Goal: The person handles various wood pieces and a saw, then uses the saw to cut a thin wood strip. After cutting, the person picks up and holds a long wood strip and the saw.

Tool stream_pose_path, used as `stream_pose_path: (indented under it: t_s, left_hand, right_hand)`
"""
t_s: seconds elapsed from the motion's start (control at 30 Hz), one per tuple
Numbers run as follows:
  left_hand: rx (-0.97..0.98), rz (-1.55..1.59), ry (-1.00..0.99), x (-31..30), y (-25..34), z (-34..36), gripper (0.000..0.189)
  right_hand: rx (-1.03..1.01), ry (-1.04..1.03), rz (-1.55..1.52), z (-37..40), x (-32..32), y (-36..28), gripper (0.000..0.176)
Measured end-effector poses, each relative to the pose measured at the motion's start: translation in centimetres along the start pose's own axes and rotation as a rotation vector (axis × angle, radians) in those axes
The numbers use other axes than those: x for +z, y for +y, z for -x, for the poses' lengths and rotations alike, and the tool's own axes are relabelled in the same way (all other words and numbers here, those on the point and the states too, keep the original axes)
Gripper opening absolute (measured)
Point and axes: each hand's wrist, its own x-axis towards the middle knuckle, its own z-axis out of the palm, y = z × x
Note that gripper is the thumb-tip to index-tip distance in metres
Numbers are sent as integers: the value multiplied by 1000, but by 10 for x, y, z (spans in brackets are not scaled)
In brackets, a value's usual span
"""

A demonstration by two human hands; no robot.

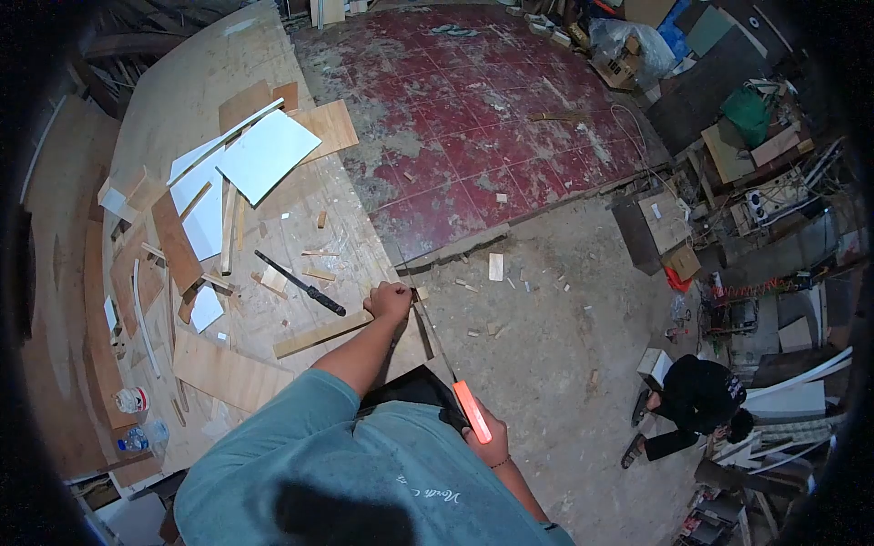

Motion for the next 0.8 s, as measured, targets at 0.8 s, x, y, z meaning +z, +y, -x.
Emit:
stream_pose_path:
  t_s: [0.8]
  left_hand:
    - [14,-77,40,-4,12,6,32]
  right_hand:
    - [-13,102,9,5,-3,4,62]
